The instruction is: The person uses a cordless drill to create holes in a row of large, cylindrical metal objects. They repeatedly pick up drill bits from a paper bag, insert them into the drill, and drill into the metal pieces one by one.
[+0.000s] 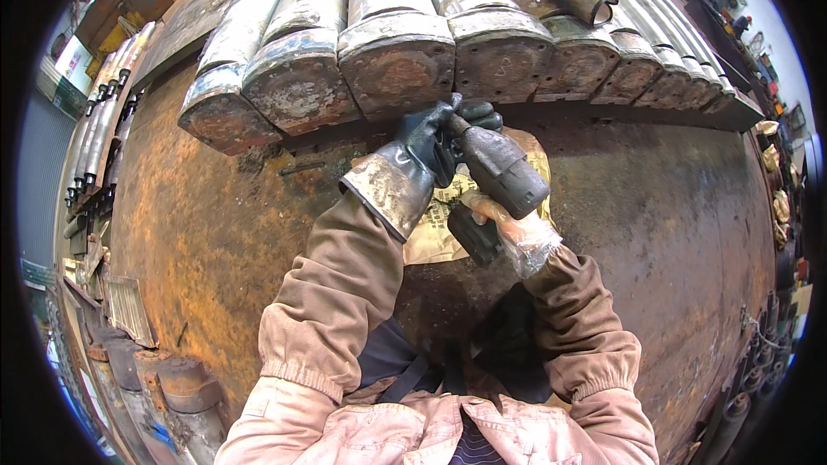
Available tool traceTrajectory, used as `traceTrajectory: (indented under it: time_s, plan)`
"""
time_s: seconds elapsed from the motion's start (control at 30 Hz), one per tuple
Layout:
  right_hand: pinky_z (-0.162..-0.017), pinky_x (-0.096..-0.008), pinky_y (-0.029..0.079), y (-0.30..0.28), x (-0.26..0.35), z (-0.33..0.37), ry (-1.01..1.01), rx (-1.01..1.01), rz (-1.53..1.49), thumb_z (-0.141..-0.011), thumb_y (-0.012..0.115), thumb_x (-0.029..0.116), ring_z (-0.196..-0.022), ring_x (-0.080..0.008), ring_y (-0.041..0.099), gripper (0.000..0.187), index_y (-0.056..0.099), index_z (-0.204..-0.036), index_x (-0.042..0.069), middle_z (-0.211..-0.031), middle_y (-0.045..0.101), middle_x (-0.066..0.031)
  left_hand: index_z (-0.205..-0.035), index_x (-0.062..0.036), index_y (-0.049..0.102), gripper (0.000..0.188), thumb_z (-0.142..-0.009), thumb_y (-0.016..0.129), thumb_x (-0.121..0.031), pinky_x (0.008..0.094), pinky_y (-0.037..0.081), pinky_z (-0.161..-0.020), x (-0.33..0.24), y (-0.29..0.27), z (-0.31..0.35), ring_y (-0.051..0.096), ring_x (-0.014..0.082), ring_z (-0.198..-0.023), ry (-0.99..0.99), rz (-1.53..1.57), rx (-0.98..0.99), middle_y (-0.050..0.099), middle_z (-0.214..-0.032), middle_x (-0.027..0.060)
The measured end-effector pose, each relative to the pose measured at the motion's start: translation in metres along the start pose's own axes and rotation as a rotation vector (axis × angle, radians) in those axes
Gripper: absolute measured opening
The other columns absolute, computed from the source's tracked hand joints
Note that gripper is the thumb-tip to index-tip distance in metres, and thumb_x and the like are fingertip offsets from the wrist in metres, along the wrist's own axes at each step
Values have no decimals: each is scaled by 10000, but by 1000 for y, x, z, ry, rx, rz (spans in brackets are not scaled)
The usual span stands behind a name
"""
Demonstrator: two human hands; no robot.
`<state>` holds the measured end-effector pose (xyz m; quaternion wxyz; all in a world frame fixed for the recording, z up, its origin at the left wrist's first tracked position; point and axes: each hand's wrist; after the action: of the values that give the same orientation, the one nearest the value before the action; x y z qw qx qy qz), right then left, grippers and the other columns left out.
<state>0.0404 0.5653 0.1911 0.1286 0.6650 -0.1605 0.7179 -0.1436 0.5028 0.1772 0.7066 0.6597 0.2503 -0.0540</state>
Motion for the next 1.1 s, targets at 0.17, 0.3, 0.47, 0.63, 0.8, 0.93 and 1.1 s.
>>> traceTrajectory:
  time_s: [0.17, 0.3, 0.47, 0.63, 0.8, 0.93, 1.1]
  plan:
    - [-608, -253, 380, -9, 6, 17, 141, -39, -57, -847, 698, 92, -630, -89, 479, 118, 582, -850, 68, -684, 514, 17, -1105, 103, 599, 322, -947, 624, -177, 422, 610, -781, 13, 32, -6, 710, 374, -857, 310, -370, -398, 671, -1039, 294]
    - [-618, -270, 392, -5, 20, 20, 164, -70, -26, -836, 715, 96, -639, -95, 487, 131, 593, -869, 61, -679, 517, 14, -1083, 68, 563, 320, -955, 509, -220, 541, 523, -953, 20, 6, -8, 634, 422, -1061, 69, 8, -268, 647, -1103, 286]
    - [-620, -274, 395, -17, 3, 23, 177, -57, -27, -842, 710, 95, -641, -99, 491, 121, 602, -883, 58, -685, 528, 9, -996, 89, 591, 309, -956, 478, -197, 548, 520, -947, 26, 21, -5, 626, 437, -1069, 161, 40, -352, 642, -1105, 294]
    - [-620, -277, 395, -15, -8, 18, 212, -27, -20, -852, 701, 101, -642, -109, 497, 119, 609, -895, 39, -691, 535, 5, -1058, 112, 549, 308, -1007, 464, -180, 506, 574, -861, 22, 11, -10, 652, 424, -987, 336, -289, -494, 626, -1101, 325]
    - [-622, -276, 399, -13, -8, 14, 220, -40, -45, -841, 699, 72, -640, -115, 502, 100, 628, -900, 31, -692, 538, -5, -1132, 143, 530, 366, -999, 465, -192, 436, 581, -854, 11, -13, -1, 671, 349, -924, 37, 197, -398, 655, -1044, 257]
    - [-622, -275, 404, -2, -11, 4, 182, -61, -182, -828, 694, 42, -632, -123, 507, 96, 631, -900, 33, -691, 541, -14, -1132, 8, 643, 343, -935, 616, -272, 378, 559, -806, 3, -77, -14, 667, 215, -846, 164, -1003, -484, 704, -903, 130]
    - [-602, -274, 386, -11, -18, -9, 86, -104, 23, -827, 688, 88, -585, -117, 483, 96, 599, -827, 50, -626, 508, 10, -1006, -40, 734, 288, -887, 692, -299, 348, 515, -806, 15, -20, 21, 662, 205, -859, 243, -1564, -677, 724, -941, 128]
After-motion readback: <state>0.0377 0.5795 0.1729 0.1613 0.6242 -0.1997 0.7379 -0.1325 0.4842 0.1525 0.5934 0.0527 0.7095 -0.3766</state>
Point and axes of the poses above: each hand's wrist, its own z-axis away from the middle knuckle, its own y-axis out of the palm, x = y × z
